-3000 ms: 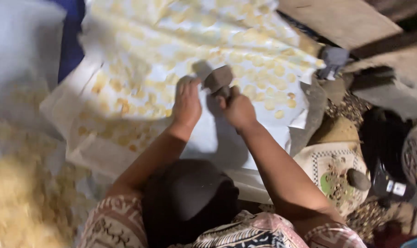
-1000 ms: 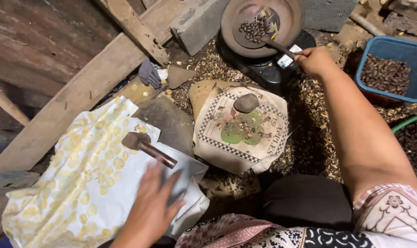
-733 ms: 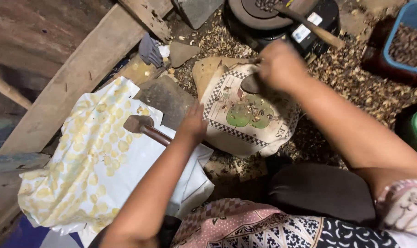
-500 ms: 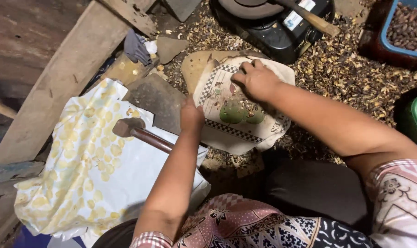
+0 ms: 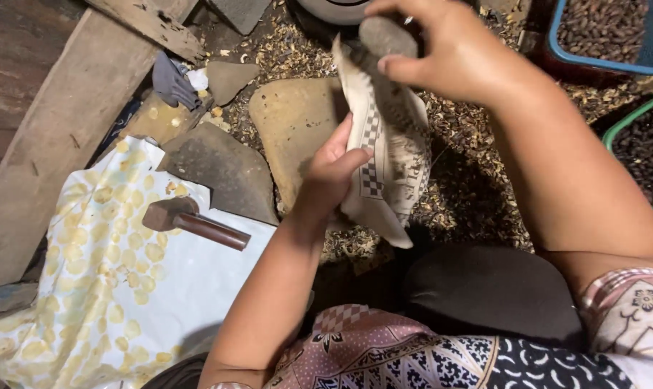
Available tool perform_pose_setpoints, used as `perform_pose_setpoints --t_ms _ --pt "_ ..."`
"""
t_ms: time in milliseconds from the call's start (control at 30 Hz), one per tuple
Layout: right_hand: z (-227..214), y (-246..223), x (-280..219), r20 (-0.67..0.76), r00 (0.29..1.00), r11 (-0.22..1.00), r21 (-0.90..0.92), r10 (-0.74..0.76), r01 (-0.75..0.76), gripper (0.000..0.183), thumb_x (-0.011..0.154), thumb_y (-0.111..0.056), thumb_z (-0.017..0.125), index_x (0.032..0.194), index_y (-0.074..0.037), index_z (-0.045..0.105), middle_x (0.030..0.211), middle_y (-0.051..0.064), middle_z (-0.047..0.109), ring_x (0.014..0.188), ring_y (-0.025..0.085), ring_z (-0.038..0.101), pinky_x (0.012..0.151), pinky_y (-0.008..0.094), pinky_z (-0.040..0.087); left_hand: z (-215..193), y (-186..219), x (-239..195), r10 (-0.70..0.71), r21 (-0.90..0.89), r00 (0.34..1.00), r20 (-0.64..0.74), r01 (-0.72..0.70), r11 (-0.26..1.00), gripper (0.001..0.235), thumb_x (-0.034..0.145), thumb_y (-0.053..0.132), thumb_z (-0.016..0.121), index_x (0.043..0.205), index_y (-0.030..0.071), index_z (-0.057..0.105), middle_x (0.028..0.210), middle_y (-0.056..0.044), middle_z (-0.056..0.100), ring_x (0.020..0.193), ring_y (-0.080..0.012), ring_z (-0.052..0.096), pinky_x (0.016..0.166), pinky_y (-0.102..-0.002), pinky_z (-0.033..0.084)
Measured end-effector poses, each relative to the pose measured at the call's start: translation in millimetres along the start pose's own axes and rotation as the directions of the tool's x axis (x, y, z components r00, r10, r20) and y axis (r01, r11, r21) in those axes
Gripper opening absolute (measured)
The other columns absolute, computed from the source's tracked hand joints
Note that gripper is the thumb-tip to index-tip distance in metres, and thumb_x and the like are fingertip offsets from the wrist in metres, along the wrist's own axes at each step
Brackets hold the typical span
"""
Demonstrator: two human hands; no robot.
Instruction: The person sits on the floor and uses a stone to crack cocoa beans on a patterned cloth. They then use a hammer to break the beans further on a white sheet and transfer the processed beans into a container.
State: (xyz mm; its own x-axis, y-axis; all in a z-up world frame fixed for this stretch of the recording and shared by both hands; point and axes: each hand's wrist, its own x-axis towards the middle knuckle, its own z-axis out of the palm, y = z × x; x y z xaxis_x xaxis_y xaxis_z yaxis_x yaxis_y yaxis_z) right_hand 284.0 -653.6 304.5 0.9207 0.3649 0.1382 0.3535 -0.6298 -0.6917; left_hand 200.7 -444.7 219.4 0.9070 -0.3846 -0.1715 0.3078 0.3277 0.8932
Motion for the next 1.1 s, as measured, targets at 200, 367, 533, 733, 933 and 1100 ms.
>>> perform_pose_setpoints --t_ms 200,367,533,733,933,1100 --pt "5 -21 -12 0.032 0.999 1.0 0.007 -0.027 0.027 0.057 0.083 -0.002 0.077 0.138 0.001 0.062 0.126 0.034 0.064 0.116 0.056 0.06 0.098 0.065 0.047 -36 33 -8 -0.036 0.321 0.997 -0.067 0.055 0.945 0.077 0.088 0.004 0.058 0.16 0.002 0.031 0.157 -0.03 0.045 0.146 -0.0428 0.044 0.124 -0.057 0.03" --pt "147 62 -24 0.275 0.959 0.962 -0.238 -0.069 0.138 0.055 0.08 -0.027 0.076 0.132 -0.017 0.06 0.133 0.018 0.058 0.116 0.049 0.061 0.088 0.063 0.058 -159 -20 -10 0.094 0.695 0.924 -0.37 0.208 0.688 0.073 0.081 0.005 0.062 0.153 0.005 0.051 0.152 -0.027 0.051 0.147 -0.0402 0.041 0.124 -0.048 0.03" --pt "229 113 -49 0.445 0.861 0.768 -0.451 -0.248 0.455 0.048 0.081 -0.039 0.075 0.126 -0.03 0.059 0.133 0.001 0.054 0.116 0.033 0.058 0.078 0.049 0.064 -163 -78 -7 0.388 0.904 0.818 -0.425 0.356 0.238 0.055 0.088 0.017 0.069 0.141 0.006 0.062 0.105 -0.018 0.06 0.101 -0.0398 0.066 0.089 -0.052 0.054" --pt "30 48 27 -0.195 0.979 0.641 -0.745 0.051 -0.182 0.035 0.101 -0.044 0.075 0.109 -0.009 0.073 0.107 0.017 0.066 0.094 0.032 0.061 0.081 0.043 0.055 -133 -138 6 0.602 0.998 0.797 0.044 -0.065 0.014 0.036 0.087 -0.005 0.051 0.121 0.001 0.059 0.12 -0.016 0.06 0.106 -0.0316 0.059 0.098 -0.044 0.049" --pt "0 124 47 0.157 0.719 0.674 0.261 0.677 -0.692 0.025 0.111 -0.024 0.057 0.126 -0.008 0.069 0.096 0.008 0.075 0.057 0.01 0.055 0.056 0.022 0.05 -141 -161 13 0.564 0.996 0.824 -0.055 0.008 0.085 0.052 0.092 0.014 0.059 0.139 -0.003 0.047 0.153 -0.026 0.044 0.151 -0.0491 0.03 0.123 -0.068 0.019" --pt "28 170 41 -0.059 0.826 0.766 0.416 0.56 -0.49 0.025 0.105 -0.013 0.063 0.127 -0.006 0.072 0.075 0.004 0.066 0.047 0.008 0.049 0.04 0.021 0.039 -142 -161 14 0.541 0.998 0.84 -0.055 0.038 0.042 0.055 0.092 0.018 0.062 0.141 -0.002 0.045 0.153 -0.026 0.043 0.15 -0.0481 0.032 0.123 -0.068 0.019"
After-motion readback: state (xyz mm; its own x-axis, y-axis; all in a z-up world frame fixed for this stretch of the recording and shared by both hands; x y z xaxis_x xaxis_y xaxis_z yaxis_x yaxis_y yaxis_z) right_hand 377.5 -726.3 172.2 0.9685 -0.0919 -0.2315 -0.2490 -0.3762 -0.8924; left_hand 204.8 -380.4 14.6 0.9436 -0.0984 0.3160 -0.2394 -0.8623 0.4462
